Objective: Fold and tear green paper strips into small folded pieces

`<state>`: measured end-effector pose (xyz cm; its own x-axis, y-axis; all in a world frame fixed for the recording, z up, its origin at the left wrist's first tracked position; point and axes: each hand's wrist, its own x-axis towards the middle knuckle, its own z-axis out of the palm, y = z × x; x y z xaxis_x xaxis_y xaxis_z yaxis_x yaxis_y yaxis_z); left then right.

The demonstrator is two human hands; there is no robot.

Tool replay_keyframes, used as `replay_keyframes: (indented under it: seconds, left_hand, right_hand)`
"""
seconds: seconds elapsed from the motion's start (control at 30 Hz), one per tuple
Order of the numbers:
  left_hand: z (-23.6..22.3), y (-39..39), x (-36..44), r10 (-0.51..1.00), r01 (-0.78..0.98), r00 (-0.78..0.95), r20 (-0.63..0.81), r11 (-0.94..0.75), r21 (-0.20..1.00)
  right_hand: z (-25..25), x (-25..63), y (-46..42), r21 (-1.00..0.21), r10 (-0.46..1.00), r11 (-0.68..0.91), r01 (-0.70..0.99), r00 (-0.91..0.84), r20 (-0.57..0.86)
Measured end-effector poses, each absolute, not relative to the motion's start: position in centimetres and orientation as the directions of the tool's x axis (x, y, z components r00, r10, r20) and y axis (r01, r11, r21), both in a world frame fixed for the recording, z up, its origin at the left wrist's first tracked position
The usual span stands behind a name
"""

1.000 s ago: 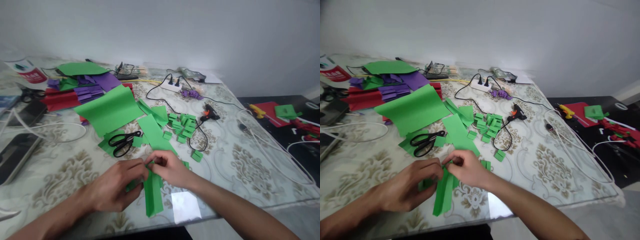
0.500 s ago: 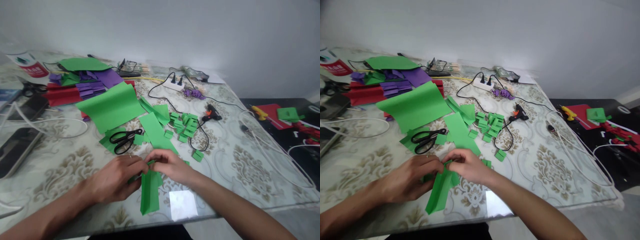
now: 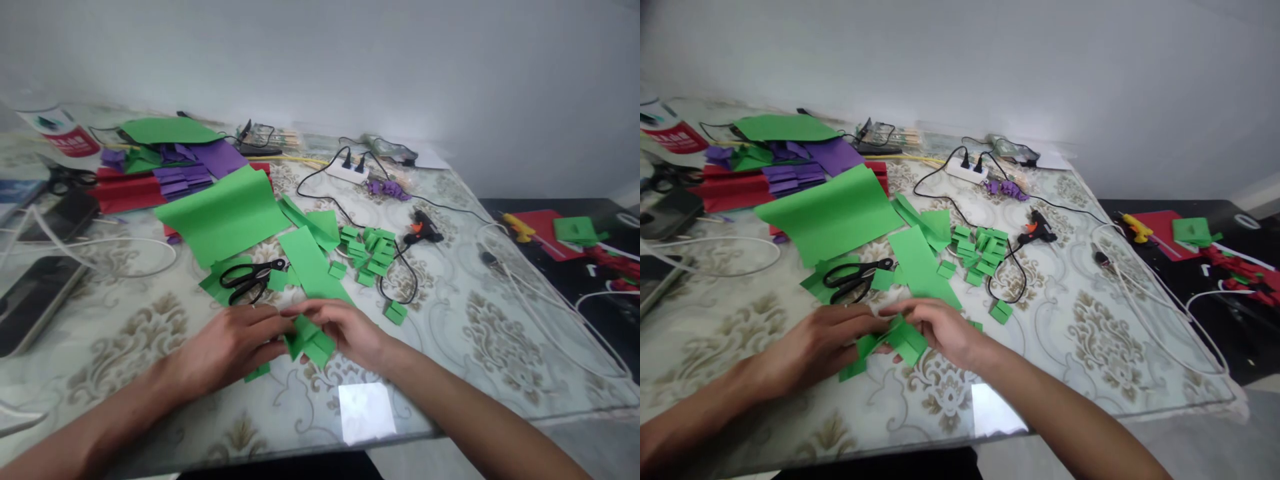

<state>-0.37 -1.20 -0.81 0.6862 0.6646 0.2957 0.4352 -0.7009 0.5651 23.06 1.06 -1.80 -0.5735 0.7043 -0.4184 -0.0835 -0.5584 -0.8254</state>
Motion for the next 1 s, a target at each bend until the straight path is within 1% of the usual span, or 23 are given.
replay_keyframes:
  seconds: [0.1,0.13,0.2,0.33,0.43,0.57,0.67,0.8,1.0]
  left_hand:
    - [-0.7,-1.1,-0.4,0.673,0.42,0.673,0.305,-0.688,0.591]
    - [-0.6,-1.1,-0.3,0.676,0.414,0.672,0.302,-0.681,0.604]
    - [-0.4,-1.0,-0.2,0.684,0.411,0.674,0.28,-0.661,0.627]
    - [-0.1,-0.9,0.1,0.695,0.419,0.686,0.215,-0.619,0.665]
    - [0.0,-1.0,0.2,0.713,0.418,0.675,0.189,-0.581,0.698]
    - [0.0,-1.4,0.4,0.735,0.419,0.644,0.212,-0.571,0.706]
    - [0.0,-1.6,0.5,0.746,0.416,0.619,0.244,-0.576,0.704]
    - [-0.4,-1.7,0.5,0.799,0.445,0.537,0.272,-0.542,0.713]
    - [-1.1,-1.6,0.4,0.829,0.491,0.506,0.237,-0.503,0.711]
  right_hand:
    - [-1.3,23.1,1.1,-0.718,0.642,-0.675,-0.17,-0.616,-0.457]
    - [-1.2,23.1,1.1,-0.711,0.635,-0.683,-0.167,-0.617,-0.465]
    - [-1.0,23.0,1.0,-0.726,0.633,-0.674,-0.139,-0.615,-0.47]
    - [-1.1,22.8,0.9,-0.752,0.636,-0.646,-0.133,-0.64,-0.432]
    - [-1.3,22.9,1.0,-0.738,0.61,-0.662,-0.131,-0.666,-0.429]
    - [-1.4,23.1,1.0,-0.717,0.58,-0.685,-0.127,-0.691,-0.431]
    - [-1.5,23.2,0.9,-0.741,0.592,-0.661,-0.122,-0.691,-0.414]
    - [-1.5,23.0,0.8,-0.785,0.605,-0.606,-0.126,-0.714,-0.353]
    - [-1.7,23.0,0.7,-0.822,0.623,-0.561,-0.096,-0.703,-0.343]
